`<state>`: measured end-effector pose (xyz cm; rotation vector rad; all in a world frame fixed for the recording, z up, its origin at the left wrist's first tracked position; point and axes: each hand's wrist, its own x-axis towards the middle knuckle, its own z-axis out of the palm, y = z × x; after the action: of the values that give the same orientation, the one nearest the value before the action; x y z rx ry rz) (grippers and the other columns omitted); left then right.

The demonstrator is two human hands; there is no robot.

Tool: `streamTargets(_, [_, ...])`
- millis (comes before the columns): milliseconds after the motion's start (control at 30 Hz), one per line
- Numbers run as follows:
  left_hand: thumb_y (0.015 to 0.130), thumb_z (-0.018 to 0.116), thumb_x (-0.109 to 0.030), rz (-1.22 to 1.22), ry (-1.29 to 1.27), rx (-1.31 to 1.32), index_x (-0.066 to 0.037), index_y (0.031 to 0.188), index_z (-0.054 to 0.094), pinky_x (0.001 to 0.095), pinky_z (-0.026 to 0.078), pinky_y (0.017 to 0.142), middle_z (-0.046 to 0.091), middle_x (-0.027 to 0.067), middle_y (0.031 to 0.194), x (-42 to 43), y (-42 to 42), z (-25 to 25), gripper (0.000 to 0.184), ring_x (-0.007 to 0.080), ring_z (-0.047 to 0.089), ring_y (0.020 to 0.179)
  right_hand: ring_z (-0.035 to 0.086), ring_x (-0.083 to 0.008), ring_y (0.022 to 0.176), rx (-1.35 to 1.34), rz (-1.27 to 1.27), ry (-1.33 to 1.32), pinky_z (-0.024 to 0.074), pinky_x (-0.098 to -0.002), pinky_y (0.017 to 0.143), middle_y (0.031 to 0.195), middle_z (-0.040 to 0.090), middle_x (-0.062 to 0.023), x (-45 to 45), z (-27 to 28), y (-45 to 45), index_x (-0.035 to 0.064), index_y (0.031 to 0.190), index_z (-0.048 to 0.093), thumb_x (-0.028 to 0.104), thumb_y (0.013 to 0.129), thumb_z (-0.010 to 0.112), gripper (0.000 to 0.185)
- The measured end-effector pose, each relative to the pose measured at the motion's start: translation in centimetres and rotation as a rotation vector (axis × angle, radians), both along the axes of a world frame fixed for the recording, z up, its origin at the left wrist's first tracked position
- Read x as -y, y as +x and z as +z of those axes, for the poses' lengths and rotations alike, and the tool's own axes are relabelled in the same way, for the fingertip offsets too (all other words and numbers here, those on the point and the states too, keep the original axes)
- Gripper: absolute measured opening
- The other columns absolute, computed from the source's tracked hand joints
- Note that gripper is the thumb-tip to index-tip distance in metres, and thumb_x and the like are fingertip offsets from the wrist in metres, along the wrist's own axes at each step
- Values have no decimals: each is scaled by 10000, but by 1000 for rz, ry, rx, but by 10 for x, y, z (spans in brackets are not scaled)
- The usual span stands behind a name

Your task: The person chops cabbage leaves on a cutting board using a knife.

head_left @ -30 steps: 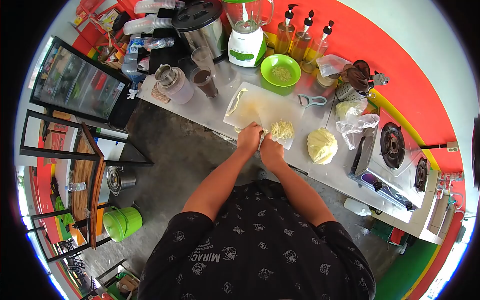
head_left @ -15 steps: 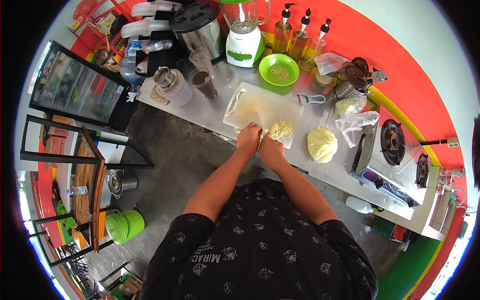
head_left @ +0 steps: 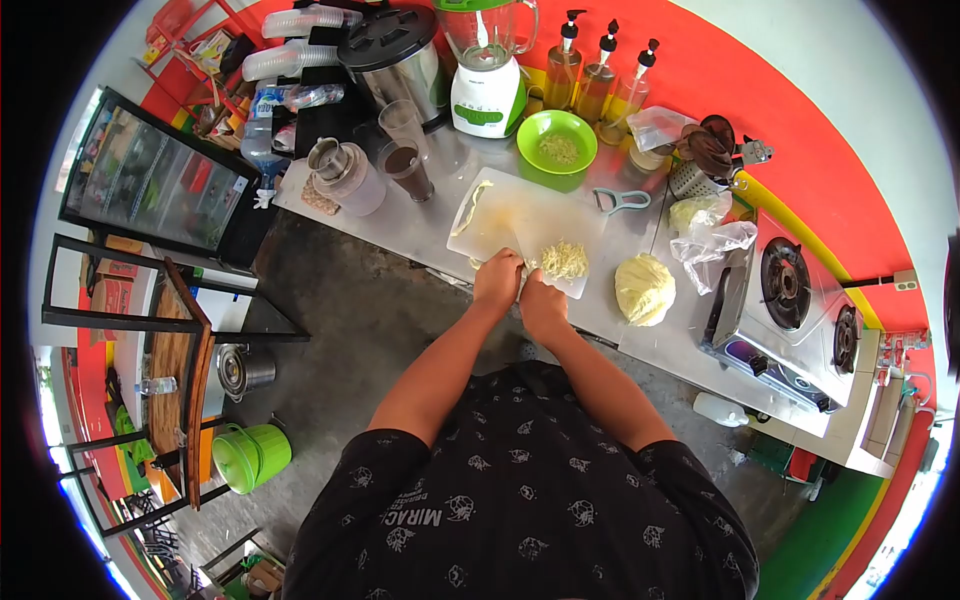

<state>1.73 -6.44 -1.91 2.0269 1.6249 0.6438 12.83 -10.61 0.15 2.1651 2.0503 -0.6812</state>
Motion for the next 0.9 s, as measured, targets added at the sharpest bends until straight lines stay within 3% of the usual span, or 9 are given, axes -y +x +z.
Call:
streamTargets(33, [879,625,-118,2,-22,-14,-59,893,733,446,548,787,703,83,1004,1,0,0,125,324,683,899,747,-358,811,-14,2,9,602,-415,715,854,728,-213,0,-1,0,-28,1115,469,133,910,587,286])
streamTargets(900, [826,687,-90,36,-41,57,-69,850,715,457,530,765,661,110,964,-6,-3,5,42,348,660,898,747,-367,802,-20,37,43,600,-431,710,865,731,-221,-2,-2,1,-24,1118,476,131,911,574,276])
